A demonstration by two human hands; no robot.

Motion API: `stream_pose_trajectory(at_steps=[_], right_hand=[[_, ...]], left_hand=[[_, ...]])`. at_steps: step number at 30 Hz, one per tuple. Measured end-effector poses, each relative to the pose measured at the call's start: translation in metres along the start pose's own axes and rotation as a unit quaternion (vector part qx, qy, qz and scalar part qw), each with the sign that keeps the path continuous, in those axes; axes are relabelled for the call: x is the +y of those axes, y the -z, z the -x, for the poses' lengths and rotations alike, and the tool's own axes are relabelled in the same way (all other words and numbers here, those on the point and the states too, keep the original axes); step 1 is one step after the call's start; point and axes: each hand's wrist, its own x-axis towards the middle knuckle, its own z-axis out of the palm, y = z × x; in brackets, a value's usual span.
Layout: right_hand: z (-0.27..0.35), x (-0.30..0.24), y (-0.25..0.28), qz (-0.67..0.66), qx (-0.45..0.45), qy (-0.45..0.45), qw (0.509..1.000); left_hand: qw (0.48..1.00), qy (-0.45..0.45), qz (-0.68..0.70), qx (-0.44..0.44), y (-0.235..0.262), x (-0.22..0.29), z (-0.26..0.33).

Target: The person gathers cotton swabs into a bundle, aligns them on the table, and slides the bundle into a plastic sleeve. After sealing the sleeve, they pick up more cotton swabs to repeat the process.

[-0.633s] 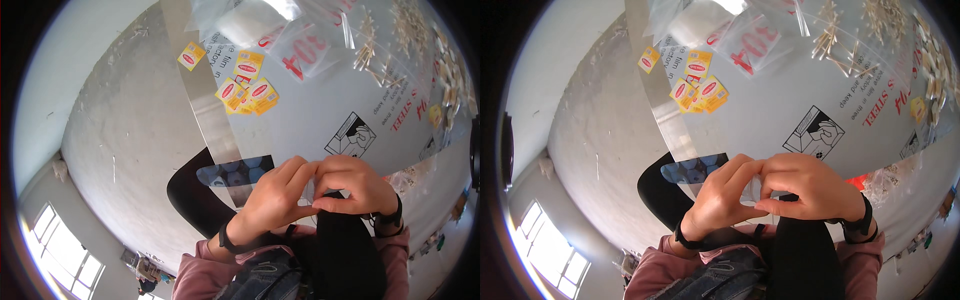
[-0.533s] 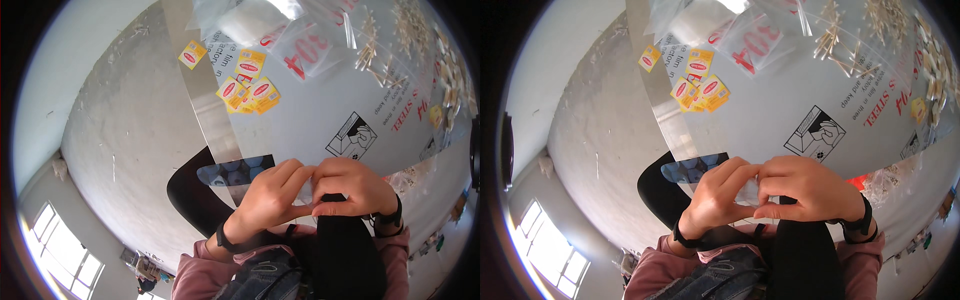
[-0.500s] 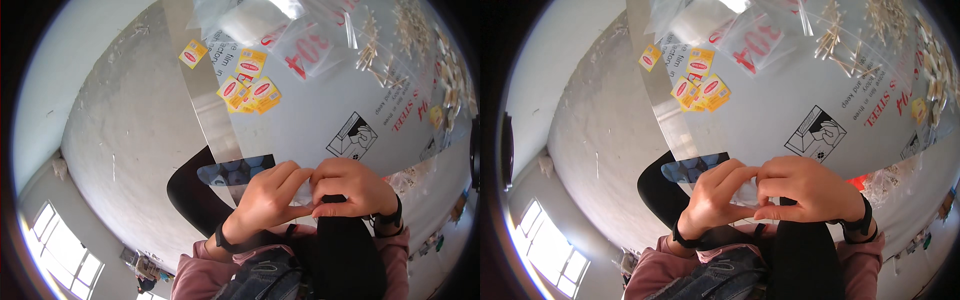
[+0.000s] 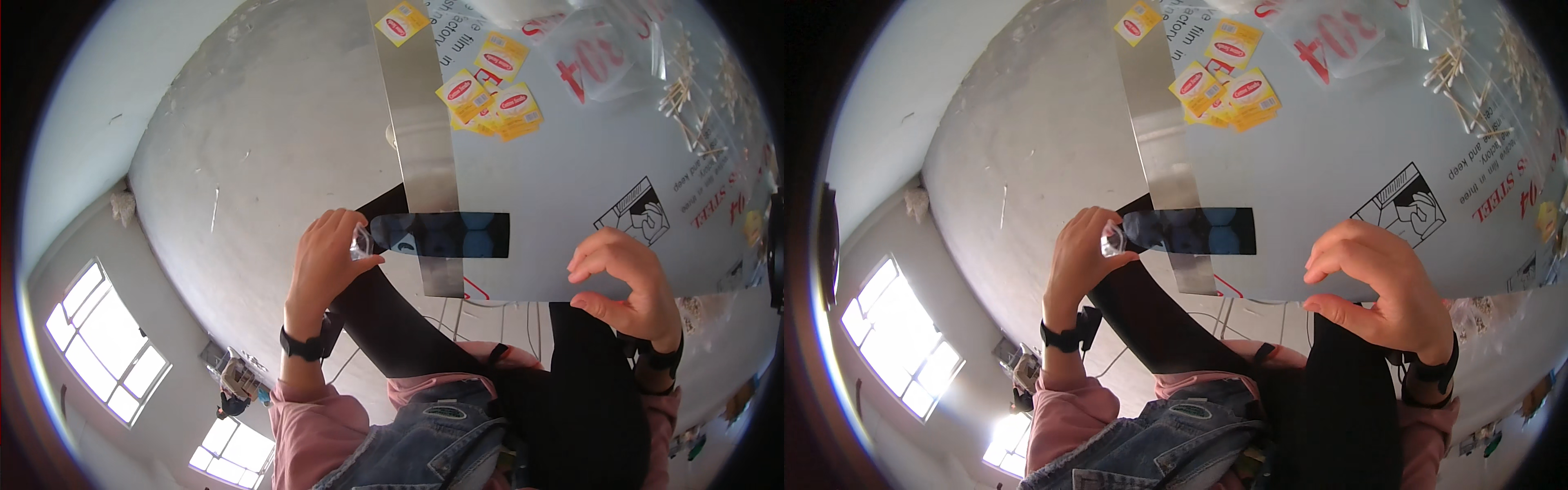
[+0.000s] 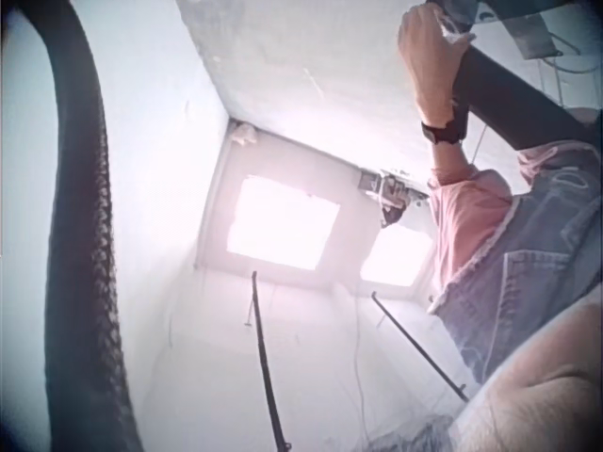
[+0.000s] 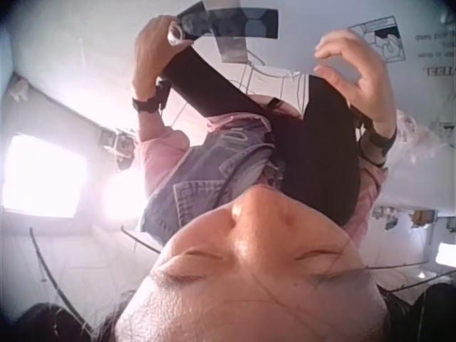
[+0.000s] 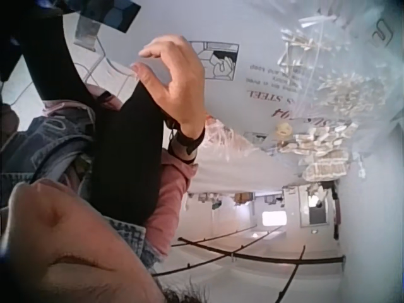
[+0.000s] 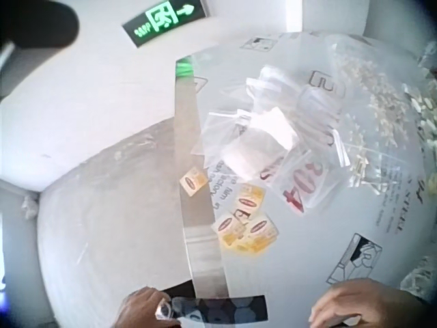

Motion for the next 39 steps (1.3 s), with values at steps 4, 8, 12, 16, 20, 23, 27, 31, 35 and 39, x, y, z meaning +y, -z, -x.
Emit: stream_pose_trajectory(at_steps=[4,8,12,16,20,23,27,31,35,39], right_hand=[[0.004,0.000,0.002,0.020,0.016,0.003,1.000],[0.002,0.001,0.004,0.028,0.019,-0.007,0.999],[-0.002,0.001,0.004,0.040,0.022,-0.013,0.999],[-0.002,0.000,0.003,0.035,0.024,-0.016,0.999],[0.001,0.002,0.003,0.033,0.031,-0.011,0.999],[0.002,0.005,0.005,0.033,0.040,-0.016,0.999],[0.008,0.007,0.014,0.007,0.054,-0.043,0.998],[0.011,0.015,0.020,0.015,0.078,-0.056,0.995],[0.013,0.023,0.030,0.043,0.144,-0.063,0.987],[0.017,0.037,0.066,0.216,0.339,-0.015,0.915]], left_hand=[[0.999,-0.038,-0.006,-0.031,-0.011,-0.005,-0.012],[0.998,-0.044,-0.004,-0.044,-0.007,-0.003,-0.017],[0.993,-0.104,-0.024,-0.048,-0.002,0.010,-0.020],[0.987,-0.113,-0.099,-0.062,-0.005,0.034,-0.024],[0.989,-0.064,-0.106,-0.081,-0.019,0.046,-0.023],[0.996,-0.034,-0.029,-0.081,-0.023,0.044,-0.021],[0.998,-0.032,-0.008,-0.061,-0.017,0.042,-0.013],[0.996,-0.077,-0.031,-0.042,-0.020,0.049,-0.008],[0.996,-0.042,-0.037,-0.074,-0.024,0.054,-0.014],[0.994,-0.043,-0.062,-0.076,-0.006,0.075,-0.014]])
